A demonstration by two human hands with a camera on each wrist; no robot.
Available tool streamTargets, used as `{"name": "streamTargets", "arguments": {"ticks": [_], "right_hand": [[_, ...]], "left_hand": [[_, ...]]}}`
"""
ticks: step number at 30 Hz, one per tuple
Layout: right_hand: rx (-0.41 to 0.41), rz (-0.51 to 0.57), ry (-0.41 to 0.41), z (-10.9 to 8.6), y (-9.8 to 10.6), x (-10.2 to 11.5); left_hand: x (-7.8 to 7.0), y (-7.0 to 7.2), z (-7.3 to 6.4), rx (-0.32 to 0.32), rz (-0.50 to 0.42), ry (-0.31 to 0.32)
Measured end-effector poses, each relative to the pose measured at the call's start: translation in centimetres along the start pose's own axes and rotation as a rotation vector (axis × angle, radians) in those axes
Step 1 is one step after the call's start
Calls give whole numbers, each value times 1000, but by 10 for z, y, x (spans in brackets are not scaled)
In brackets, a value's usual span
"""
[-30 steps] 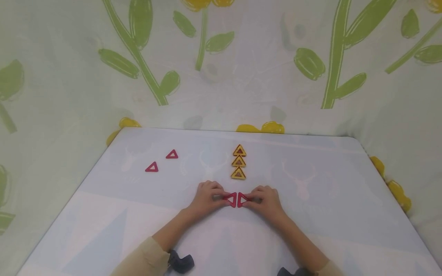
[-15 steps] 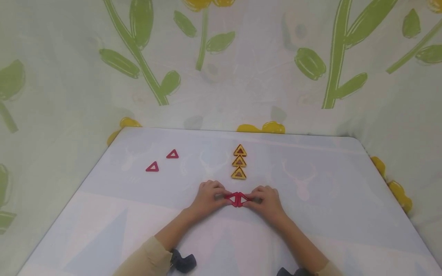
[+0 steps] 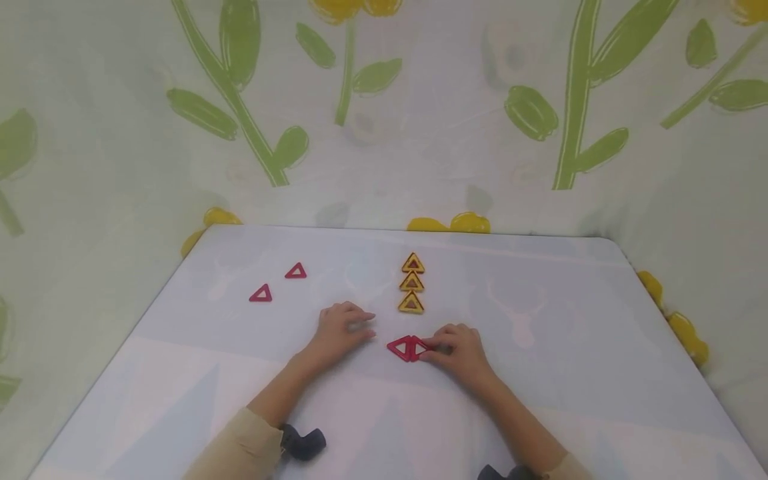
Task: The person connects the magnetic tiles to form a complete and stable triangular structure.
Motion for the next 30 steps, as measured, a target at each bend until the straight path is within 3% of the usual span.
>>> {"name": "streamTargets", "arguments": {"ticks": [11, 17, 25, 30], "right_hand": [[-6, 9, -26, -1, 1, -2], [-12, 22, -8, 0, 1, 0], [-48, 12, 43, 0, 5, 3], [-37, 30, 38, -1, 3, 3]], "left_hand": [[37, 43, 10, -183, 3, 76], [71, 80, 15, -306, 57, 223], [117, 92, 26, -283, 233, 464], [129, 95, 27, -261, 359, 573]]}}
Point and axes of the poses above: each hand's wrist, its own z-axis towards the middle knuckle, its own y-axis out of the back of the hand, x = y × z, the point moved 10 cm from there along z, towards the middle knuckle
